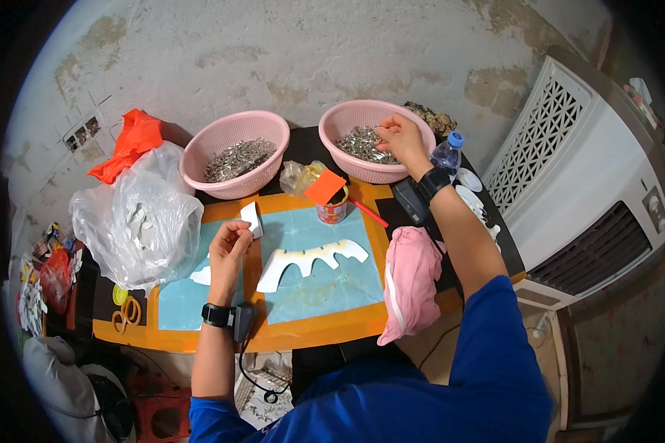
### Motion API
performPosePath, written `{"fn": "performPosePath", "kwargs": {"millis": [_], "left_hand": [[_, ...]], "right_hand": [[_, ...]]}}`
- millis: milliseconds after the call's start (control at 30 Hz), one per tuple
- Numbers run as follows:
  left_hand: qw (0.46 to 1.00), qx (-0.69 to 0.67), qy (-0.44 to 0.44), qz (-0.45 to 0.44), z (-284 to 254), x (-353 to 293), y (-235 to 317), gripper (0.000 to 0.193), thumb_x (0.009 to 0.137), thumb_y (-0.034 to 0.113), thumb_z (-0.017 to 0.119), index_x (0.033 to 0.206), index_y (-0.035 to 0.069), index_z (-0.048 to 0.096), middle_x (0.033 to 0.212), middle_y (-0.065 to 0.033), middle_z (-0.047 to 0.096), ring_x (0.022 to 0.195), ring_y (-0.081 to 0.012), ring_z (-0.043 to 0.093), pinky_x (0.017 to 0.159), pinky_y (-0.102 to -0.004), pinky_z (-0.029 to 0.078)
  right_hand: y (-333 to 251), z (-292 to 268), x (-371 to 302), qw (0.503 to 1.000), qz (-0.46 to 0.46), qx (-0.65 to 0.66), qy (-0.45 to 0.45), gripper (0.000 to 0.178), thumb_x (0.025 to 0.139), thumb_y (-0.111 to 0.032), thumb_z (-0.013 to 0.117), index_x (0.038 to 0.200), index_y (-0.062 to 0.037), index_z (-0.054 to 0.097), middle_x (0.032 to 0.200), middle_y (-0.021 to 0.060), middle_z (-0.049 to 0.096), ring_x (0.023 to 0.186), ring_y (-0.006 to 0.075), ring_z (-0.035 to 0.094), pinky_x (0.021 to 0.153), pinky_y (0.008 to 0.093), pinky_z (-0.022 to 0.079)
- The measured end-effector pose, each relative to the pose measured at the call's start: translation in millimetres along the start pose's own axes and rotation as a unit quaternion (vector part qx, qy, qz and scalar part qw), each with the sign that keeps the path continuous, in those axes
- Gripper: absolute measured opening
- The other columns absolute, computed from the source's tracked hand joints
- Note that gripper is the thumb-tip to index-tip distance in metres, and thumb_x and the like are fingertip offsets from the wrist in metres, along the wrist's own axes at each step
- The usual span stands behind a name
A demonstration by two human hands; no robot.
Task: Applying glue with a brush to white shoe upper components and attaching metal buckles.
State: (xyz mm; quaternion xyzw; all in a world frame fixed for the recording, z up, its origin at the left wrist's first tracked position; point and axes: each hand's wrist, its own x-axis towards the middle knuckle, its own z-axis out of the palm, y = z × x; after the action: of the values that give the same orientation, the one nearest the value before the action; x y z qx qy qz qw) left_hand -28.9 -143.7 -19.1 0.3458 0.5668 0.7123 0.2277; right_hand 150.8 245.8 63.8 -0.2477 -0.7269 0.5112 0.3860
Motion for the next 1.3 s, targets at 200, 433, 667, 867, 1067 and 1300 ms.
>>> {"fn": "performPosePath", "kwargs": {"millis": [200, 433, 667, 867, 1067, 1300], "left_hand": [[0.999, -0.015, -0.042, 0.010, 27, -6, 27, 0.028, 0.100, 0.012, 0.065, 0.124, 0.002, 0.056, 0.112, -0.0060, 0.061, 0.095, -0.0144, 0.064, 0.078, -0.0296, 0.056], [0.997, 0.002, -0.070, 0.018, 90, 14, 65, 0.027, 0.094, 0.010, 0.073, 0.115, -0.003, 0.060, 0.101, -0.0090, 0.070, 0.084, -0.0143, 0.070, 0.076, -0.0273, 0.060], [0.996, -0.053, -0.070, -0.034, 64, 8, 57, 0.020, 0.095, 0.006, 0.071, 0.113, -0.003, 0.068, 0.095, -0.0074, 0.073, 0.080, -0.0118, 0.070, 0.073, -0.0239, 0.058], [0.996, -0.061, -0.058, -0.040, 41, 5, 53, 0.025, 0.096, 0.005, 0.069, 0.120, -0.002, 0.071, 0.101, -0.0083, 0.073, 0.085, -0.0133, 0.069, 0.077, -0.0254, 0.057], [0.992, -0.111, -0.042, -0.044, 27, 0, 35, 0.028, 0.096, 0.003, 0.067, 0.124, -0.002, 0.068, 0.102, -0.0102, 0.074, 0.089, -0.0147, 0.071, 0.080, -0.0264, 0.059], [0.990, -0.123, -0.032, -0.054, 20, 1, 13, 0.021, 0.093, 0.001, 0.071, 0.113, -0.003, 0.067, 0.101, -0.0111, 0.074, 0.089, -0.0156, 0.072, 0.080, -0.0267, 0.060]], "right_hand": [[-50, 59, -65, 0.992, -0.008, 0.102, -0.079, 0.016, 0.096, -0.005, 0.067, 0.109, 0.0035, 0.064, 0.091, 0.0090, 0.069, 0.079, 0.0148, 0.071, 0.065, 0.0237, 0.059], [-67, 110, -138, 0.978, -0.030, 0.122, -0.168, 0.014, 0.096, -0.005, 0.069, 0.107, 0.0023, 0.069, 0.092, 0.0082, 0.071, 0.072, 0.0109, 0.069, 0.061, 0.0224, 0.055], [-75, 83, -111, 0.984, -0.091, 0.151, -0.037, 0.013, 0.096, -0.005, 0.067, 0.104, 0.0017, 0.075, 0.091, 0.0066, 0.071, 0.071, 0.0113, 0.068, 0.062, 0.0222, 0.053], [18, -11, 2, 0.874, -0.257, -0.408, 0.056, 0.026, 0.092, -0.011, 0.068, 0.116, -0.0058, 0.076, 0.115, 0.0183, 0.065, 0.105, 0.0318, 0.064, 0.088, 0.0400, 0.053], [12, 8, -3, 0.825, -0.299, -0.476, 0.060, 0.031, 0.091, -0.014, 0.066, 0.121, -0.0045, 0.071, 0.121, 0.0227, 0.063, 0.114, 0.0400, 0.058, 0.099, 0.0460, 0.046], [-70, 139, -136, 0.951, -0.041, -0.041, -0.304, 0.021, 0.091, -0.001, 0.071, 0.111, 0.0030, 0.068, 0.095, 0.0052, 0.071, 0.089, 0.0079, 0.067, 0.079, 0.0215, 0.054]]}}
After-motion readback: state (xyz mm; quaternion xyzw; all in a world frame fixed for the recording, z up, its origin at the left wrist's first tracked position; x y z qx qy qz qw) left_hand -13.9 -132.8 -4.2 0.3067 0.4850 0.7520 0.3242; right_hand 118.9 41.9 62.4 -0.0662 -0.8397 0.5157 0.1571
